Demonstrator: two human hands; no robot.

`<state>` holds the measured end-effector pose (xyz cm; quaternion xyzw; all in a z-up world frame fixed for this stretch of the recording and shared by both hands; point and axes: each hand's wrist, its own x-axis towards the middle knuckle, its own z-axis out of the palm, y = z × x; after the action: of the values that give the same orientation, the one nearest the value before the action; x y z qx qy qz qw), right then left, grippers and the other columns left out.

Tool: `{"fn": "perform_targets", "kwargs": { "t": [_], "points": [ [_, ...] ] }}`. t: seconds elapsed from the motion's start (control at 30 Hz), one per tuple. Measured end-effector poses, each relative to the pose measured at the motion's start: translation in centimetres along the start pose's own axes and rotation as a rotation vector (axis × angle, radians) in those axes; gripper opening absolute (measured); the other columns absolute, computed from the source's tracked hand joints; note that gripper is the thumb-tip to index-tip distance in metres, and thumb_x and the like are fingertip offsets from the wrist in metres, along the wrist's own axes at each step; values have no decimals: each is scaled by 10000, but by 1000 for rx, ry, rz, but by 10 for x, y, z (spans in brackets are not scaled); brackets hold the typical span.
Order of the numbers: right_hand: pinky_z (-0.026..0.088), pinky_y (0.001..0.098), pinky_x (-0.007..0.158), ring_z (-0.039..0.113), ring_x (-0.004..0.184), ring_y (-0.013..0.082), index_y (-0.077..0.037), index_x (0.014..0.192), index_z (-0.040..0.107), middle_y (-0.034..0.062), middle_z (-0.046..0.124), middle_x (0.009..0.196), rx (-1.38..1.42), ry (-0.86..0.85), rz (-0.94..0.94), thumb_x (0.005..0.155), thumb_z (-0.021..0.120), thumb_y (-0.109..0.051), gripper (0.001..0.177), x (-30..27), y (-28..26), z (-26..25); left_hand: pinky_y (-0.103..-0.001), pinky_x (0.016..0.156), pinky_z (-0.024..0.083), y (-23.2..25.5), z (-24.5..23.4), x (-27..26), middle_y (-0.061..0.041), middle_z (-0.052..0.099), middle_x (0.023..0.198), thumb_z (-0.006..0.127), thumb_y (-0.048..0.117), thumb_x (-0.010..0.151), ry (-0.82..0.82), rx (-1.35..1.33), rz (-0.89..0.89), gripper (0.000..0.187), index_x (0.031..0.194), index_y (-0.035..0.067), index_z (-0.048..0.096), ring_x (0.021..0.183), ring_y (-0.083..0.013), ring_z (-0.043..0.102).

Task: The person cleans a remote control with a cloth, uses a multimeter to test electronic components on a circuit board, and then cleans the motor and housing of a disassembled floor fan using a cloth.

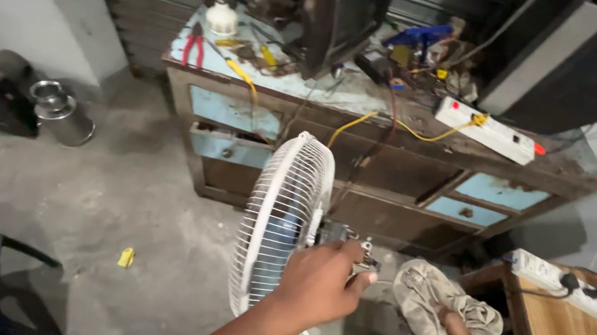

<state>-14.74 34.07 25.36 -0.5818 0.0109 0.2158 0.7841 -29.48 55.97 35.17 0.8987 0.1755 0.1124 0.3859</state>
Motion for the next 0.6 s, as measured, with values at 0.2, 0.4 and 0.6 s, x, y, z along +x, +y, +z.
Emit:
{"fn": "perform_targets", "kwargs": {
  "t": [0.2,0.4,0.6],
  "points": [
    [567,399,872,692,1047,263,17,1307,602,130,702,1194,-72,-30,-75,890,523,86,429,3,-3,41,-525,763,526,-28,-47,-15,-162,727,943,711,365,873,132,-33,-47,318,993,78,649,885,-397,697],
    [560,366,843,686,1005,203,-24,1278,605,83,692,1137,-147,-100,-162,845,555,107,455,3,-19,129,-509,760,525,-82,-113,-21,-125,727,967,710,403,871,80,34,-156,348,1004,85,663,899,-365,697],
    [543,316,754,672,900,175,0,1211,619,77,708,1036,-365,-255,-166,858,627,46,356,10,-37,262,-499,773,526,-168,-199,-10,-119,724,978,702,439,870,101,74,-212,387,1043,95,657,917,-352,696]
  ]
}}
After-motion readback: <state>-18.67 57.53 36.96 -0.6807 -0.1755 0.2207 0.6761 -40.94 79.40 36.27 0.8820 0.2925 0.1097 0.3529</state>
